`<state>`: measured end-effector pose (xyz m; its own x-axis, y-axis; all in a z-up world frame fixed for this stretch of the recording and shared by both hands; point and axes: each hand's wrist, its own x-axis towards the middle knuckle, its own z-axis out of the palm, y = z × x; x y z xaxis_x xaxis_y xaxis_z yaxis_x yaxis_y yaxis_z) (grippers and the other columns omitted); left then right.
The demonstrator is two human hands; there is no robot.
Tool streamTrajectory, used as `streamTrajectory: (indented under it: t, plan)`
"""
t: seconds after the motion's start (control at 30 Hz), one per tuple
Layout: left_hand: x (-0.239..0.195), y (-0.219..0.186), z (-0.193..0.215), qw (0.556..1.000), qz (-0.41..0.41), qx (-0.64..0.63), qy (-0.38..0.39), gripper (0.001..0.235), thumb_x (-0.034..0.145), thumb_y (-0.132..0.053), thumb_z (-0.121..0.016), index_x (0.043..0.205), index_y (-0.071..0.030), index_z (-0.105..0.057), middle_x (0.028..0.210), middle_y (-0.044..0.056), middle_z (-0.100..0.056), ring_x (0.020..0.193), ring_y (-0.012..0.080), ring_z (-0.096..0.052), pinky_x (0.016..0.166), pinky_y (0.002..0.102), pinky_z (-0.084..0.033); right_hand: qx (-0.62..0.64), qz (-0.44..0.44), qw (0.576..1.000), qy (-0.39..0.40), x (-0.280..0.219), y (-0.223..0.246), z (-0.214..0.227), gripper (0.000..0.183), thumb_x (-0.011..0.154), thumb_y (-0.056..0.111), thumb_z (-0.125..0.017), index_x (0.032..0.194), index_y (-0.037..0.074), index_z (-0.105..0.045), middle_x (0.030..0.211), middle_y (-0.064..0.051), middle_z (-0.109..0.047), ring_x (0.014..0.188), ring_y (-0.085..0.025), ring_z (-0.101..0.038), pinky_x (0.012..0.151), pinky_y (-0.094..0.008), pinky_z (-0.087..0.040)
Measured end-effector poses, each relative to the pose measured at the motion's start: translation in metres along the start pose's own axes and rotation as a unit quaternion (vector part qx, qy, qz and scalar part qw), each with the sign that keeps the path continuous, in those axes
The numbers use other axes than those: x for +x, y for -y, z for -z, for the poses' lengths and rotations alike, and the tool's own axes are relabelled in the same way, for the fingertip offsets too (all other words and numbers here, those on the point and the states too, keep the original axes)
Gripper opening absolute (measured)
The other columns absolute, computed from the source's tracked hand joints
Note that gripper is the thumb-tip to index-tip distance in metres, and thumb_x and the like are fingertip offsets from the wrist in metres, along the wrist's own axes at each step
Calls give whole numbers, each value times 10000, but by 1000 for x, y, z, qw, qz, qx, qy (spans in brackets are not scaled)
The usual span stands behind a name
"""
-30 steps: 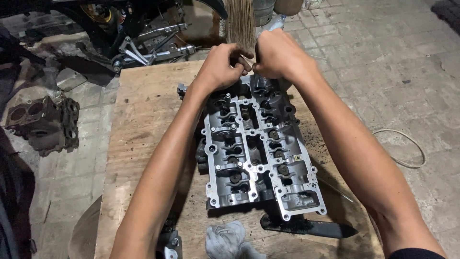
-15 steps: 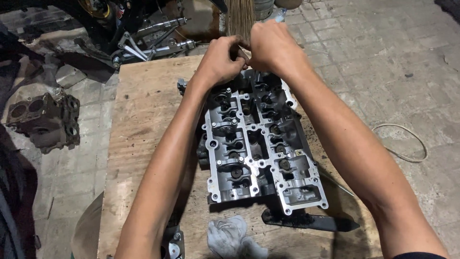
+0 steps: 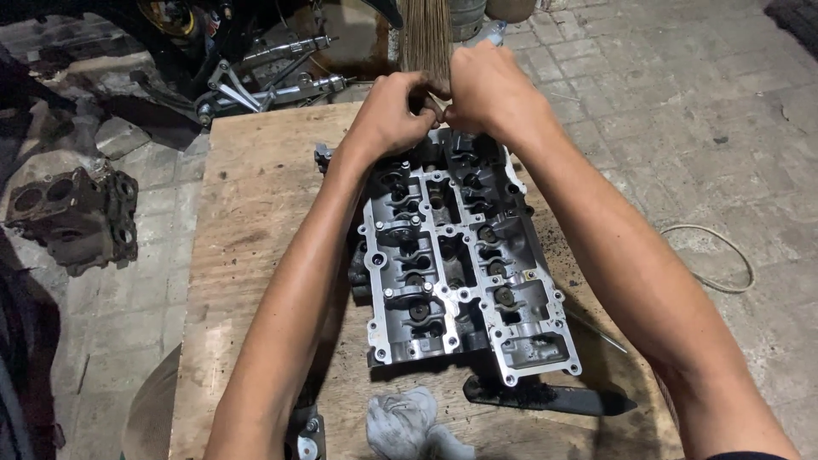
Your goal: The person is assembling a cylinder head on a wooden workbench. They use a brush to clean a small metal component and a cloth to wipe it before placing it into the cylinder head. They then proceed to insert and tighten several bolts into the cylinder head by hand.
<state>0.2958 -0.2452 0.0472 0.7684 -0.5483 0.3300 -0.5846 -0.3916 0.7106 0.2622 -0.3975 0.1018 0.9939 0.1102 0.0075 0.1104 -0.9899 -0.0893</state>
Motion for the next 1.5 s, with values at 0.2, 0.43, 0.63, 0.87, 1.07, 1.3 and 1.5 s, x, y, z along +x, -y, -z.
streamTrajectory:
  t: [0.2,0.43,0.63,0.87,1.07,1.3,1.5]
  plan:
    - [1,-5,-1,998,58,17,34,192,860,-59,-634,1027,-65,-729,994,97,-770,747,177,-709,662,299,-641,118,-4,991,68,-13,0,9,173,919,-112,-637,778,-16,-608,694,-69,-591,501,-140,-534,420,-227,-450]
    - [8,17,-10,999,-10,31,13,209,836,-209,-719,1015,-129,-788,926,148,-789,936,367,-751,899,482,-567,149,-28,984,-91,-19,-47,-28,306,843,276,-737,868,-28,-764,918,-340,-731,990,-542,-694,850,-600,-547]
    - [7,9,-5,999,21,0,34,193,817,-249,-765,1003,-203,-785,951,57,-800,914,280,-776,843,380,-602,134,-45,983,-119,-4,-67,-56,250,835,308,-760,860,60,-775,840,-239,-748,955,-465,-725,833,-540,-569]
    - [15,20,-10,999,27,24,34,135,832,-237,-778,967,-223,-774,947,17,-795,876,245,-779,803,377,-606,65,-35,995,-61,19,-69,-60,241,806,295,-744,823,60,-799,846,-277,-747,922,-479,-735,777,-551,-589]
    - [14,11,-7,998,12,13,64,129,851,-250,-760,979,-236,-767,956,9,-793,905,236,-778,791,352,-582,28,5,999,18,12,-45,-19,251,785,192,-755,911,-24,-784,942,-291,-743,968,-472,-730,794,-531,-612]
    - [22,34,-13,998,4,29,64,99,829,-235,-763,920,-197,-758,880,22,-788,876,246,-773,791,384,-574,19,-19,999,44,1,-42,7,345,780,213,-778,982,-66,-773,1039,-310,-731,1033,-470,-714,825,-554,-601]
    - [15,7,2,997,21,-7,69,98,846,-244,-728,935,-222,-764,854,-3,-786,866,176,-770,826,327,-559,29,-7,999,42,17,-55,-21,248,786,165,-766,934,-31,-800,973,-271,-751,956,-461,-736,770,-507,-610]
